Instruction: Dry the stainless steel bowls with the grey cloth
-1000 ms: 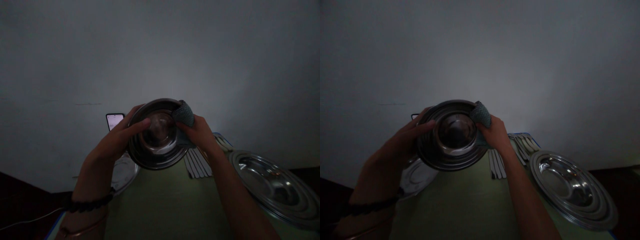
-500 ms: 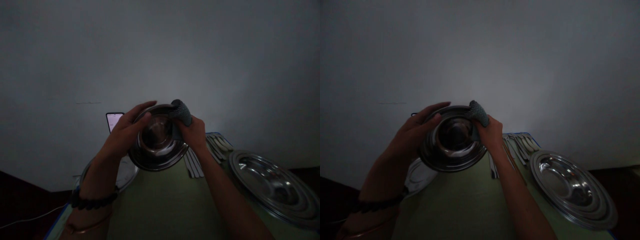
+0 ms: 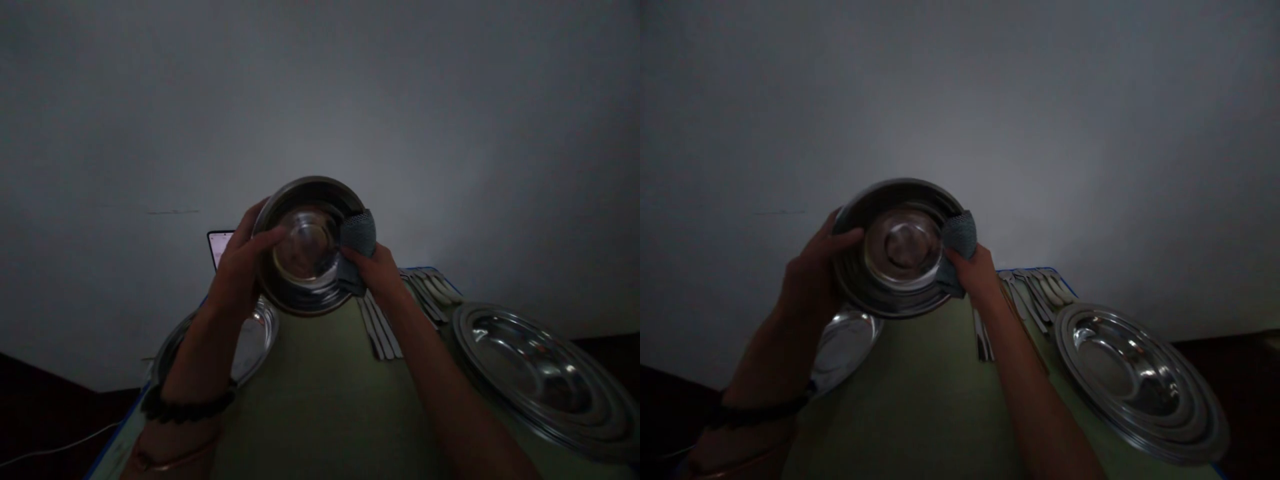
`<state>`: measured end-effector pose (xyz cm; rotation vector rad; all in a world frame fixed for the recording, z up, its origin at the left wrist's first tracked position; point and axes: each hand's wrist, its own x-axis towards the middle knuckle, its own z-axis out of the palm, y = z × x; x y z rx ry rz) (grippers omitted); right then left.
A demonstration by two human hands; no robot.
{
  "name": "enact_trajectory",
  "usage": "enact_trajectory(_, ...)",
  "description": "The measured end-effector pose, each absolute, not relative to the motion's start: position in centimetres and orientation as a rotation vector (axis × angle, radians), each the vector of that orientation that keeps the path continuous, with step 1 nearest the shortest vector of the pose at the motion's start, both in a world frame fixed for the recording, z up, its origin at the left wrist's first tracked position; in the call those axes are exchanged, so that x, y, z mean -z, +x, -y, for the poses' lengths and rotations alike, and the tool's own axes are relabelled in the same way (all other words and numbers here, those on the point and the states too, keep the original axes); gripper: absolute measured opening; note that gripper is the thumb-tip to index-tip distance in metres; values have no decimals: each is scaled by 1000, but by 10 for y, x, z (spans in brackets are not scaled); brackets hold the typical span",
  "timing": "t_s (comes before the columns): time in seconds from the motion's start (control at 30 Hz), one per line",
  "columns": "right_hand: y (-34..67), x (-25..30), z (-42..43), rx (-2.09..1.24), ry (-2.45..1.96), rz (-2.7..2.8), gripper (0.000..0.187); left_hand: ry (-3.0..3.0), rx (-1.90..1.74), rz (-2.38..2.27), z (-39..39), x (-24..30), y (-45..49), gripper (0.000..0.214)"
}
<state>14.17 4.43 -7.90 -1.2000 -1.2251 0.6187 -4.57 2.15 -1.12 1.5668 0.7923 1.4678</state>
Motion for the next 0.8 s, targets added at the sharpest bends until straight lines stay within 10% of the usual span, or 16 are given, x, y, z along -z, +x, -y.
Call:
enact_trajectory(0.33,164,48,-25,-287,-1314,1606,20,1683,-988,-732,-17,8,-64,52)
enact_trajectory(0.8,110,85,-44,-667,-1137,851,41,1307,-1779,-743,-31,19,-39,41)
